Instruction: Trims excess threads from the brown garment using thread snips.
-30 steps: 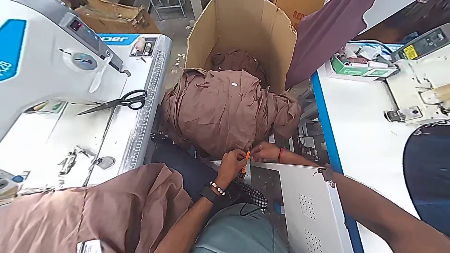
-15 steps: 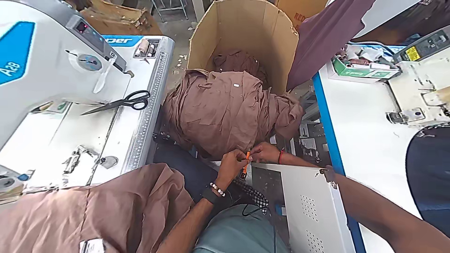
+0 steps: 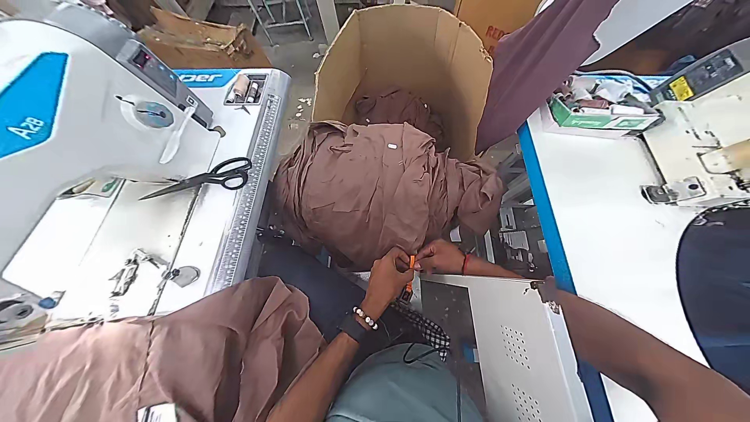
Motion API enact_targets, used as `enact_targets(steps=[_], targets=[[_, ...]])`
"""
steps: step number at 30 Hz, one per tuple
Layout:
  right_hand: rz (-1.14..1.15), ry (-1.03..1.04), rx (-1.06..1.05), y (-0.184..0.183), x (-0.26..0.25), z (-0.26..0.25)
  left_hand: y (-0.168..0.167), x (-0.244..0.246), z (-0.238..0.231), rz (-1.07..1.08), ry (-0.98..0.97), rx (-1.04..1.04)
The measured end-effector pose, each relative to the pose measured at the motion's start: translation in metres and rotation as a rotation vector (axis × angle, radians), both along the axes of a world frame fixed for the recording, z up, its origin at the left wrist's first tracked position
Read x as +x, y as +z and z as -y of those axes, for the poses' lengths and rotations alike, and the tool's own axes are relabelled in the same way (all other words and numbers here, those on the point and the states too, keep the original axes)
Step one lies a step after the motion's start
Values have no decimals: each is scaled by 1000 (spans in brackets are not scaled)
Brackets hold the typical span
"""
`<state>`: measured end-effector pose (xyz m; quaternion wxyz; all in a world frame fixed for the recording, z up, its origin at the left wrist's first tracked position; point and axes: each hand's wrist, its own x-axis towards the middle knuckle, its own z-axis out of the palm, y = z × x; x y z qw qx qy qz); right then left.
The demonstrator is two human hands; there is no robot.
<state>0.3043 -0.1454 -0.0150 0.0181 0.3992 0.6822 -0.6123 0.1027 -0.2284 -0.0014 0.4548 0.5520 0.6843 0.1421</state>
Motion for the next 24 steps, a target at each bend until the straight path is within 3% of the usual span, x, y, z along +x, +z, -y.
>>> enact_targets(steps=[10, 16, 24], targets=[[55, -35, -39, 3, -2, -1, -3, -11, 0, 129, 6, -29], [-33, 20, -58, -2, -4, 2, -8, -19, -1, 197, -74, -55], [-105, 77, 49, -10, -3, 3, -14, -30, -3, 321, -117, -44]])
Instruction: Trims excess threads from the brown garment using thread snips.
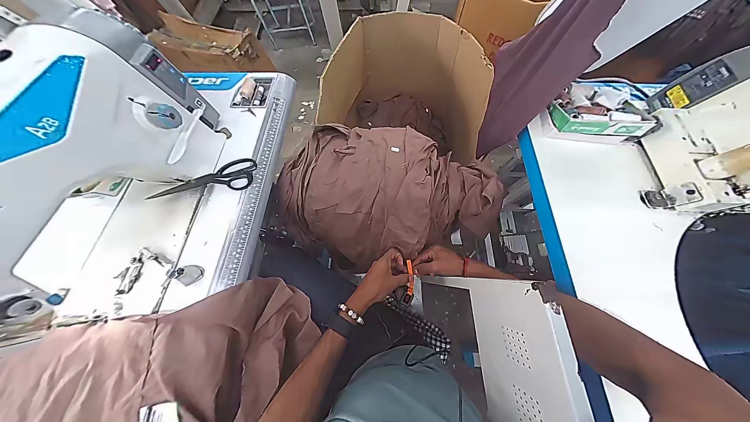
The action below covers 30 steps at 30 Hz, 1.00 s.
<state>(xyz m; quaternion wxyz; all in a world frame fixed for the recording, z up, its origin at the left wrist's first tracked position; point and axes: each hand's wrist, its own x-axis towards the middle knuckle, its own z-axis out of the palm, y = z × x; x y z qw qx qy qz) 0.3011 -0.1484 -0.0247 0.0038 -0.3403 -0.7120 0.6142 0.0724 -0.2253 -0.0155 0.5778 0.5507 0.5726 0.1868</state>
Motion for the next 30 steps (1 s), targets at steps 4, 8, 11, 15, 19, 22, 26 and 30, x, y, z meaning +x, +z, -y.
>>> enact_targets(steps=[4, 8, 11, 15, 19, 22, 26, 30], targets=[[-17, 45, 92, 5, -1, -2, -1, 2, 0, 5, 40, 33], [-91, 4, -171, -6, 2, -3, -4, 5, 1, 59, 56, 39], [-90, -36, -376, -7, 3, -5, -2, 5, -2, 76, 57, 19], [-3, -98, -486, 8, -1, -5, -6, 5, -3, 55, 67, 13], [-26, -86, -507, 3, 2, -7, 1, 12, -1, -71, 15, 100], [-23, -93, -571, 0, 6, -7, 2, 14, 2, -89, -17, 157], [-23, -209, -660, 7, 6, -6, 6, 15, 8, -244, -48, 325], [-17, -296, -723, 11, 4, -6, 16, 18, 13, -478, -128, 373]])
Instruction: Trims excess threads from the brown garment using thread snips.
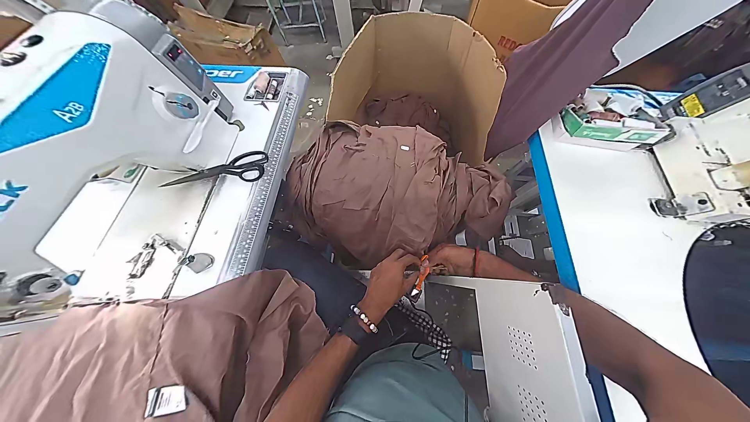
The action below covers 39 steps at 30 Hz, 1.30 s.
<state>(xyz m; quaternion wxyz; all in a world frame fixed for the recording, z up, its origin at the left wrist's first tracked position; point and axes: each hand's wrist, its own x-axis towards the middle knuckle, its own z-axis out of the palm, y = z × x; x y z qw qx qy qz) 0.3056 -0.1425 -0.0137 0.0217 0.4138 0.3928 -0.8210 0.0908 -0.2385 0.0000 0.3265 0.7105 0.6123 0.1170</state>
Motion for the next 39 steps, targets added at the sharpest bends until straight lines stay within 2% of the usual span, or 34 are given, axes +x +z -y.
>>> enact_targets(steps=[6, 9, 14, 18, 26, 28, 31, 33, 37, 39], targets=[[37, -25, -4, 8, -3, 2, -5, 6, 7, -120, -80, 251], [68, -28, 9, 11, -4, 2, -5, 6, 9, -99, -67, 248], [100, 36, 45, 4, -2, -1, -8, -1, 2, 20, -139, 165], [115, 63, 67, 0, -2, -2, -2, -4, -5, 227, -171, 92], [112, 45, 32, 6, -2, -3, 29, -3, -19, 343, -25, -90], [116, 23, 16, 5, -3, -2, 41, -8, -26, 193, -73, -59], [157, 64, 55, 0, -1, -4, 69, -15, -31, -200, -252, 27], [235, 92, 116, -6, 0, -7, 93, -21, -31, -392, -292, 43], [205, 33, 55, -11, 4, -6, 137, -40, -27, -485, -233, -43], [189, 17, 28, -4, 0, -4, 151, -45, -18, -575, -210, -163]])
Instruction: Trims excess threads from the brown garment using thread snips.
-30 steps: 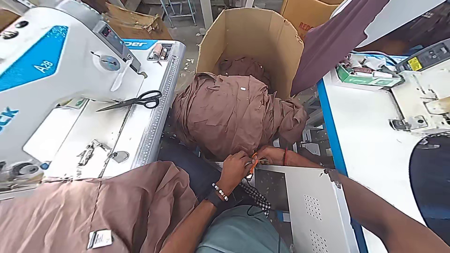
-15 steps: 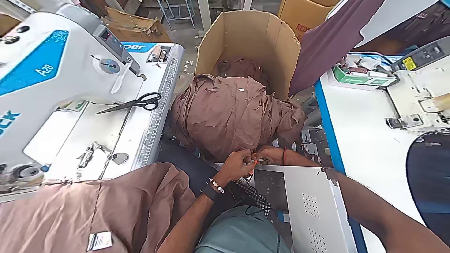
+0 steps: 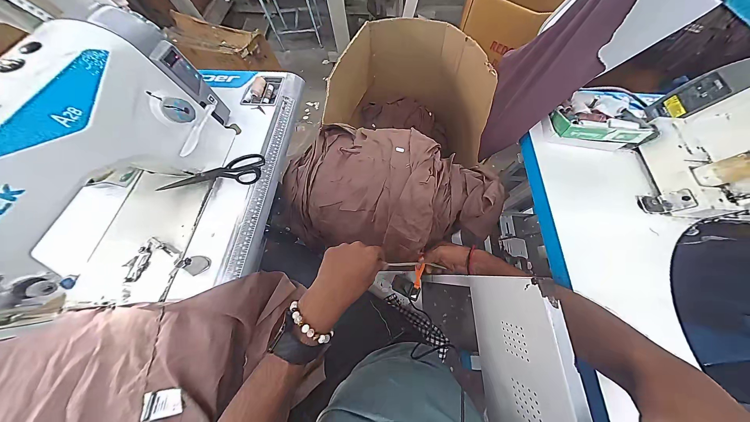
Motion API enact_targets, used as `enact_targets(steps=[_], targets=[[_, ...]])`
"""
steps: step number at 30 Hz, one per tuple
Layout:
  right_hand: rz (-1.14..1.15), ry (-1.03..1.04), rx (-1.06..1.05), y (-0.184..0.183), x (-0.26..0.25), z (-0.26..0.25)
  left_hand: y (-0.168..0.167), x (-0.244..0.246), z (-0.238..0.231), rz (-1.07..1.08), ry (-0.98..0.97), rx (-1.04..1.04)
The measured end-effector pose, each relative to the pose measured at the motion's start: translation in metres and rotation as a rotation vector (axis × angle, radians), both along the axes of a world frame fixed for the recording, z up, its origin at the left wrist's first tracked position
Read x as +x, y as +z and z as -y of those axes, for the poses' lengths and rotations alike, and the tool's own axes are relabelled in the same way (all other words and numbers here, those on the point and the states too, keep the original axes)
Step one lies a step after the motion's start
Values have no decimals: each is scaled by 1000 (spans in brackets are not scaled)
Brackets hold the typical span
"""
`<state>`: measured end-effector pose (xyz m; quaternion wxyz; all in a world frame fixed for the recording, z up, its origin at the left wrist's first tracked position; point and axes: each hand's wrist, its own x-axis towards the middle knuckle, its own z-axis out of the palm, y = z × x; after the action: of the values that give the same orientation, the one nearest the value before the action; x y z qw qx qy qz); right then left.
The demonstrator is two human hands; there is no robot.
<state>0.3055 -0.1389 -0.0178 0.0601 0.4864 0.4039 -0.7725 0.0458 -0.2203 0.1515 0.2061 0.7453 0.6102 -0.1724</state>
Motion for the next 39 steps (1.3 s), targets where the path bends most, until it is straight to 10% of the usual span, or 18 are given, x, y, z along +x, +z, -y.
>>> enact_targets(steps=[5, 20, 27, 39], targets=[[3, 42, 15, 9, -3, -3, 22, -1, 22, 25, 36, -136], [27, 311, 174, 16, 9, -8, 60, -76, 54, 719, 278, 298], [-129, 404, 262, 23, 3, -5, 39, -35, 39, 1214, 428, 201], [-235, 597, 665, 23, -23, 3, 35, 2, -2, 1452, 402, 236]])
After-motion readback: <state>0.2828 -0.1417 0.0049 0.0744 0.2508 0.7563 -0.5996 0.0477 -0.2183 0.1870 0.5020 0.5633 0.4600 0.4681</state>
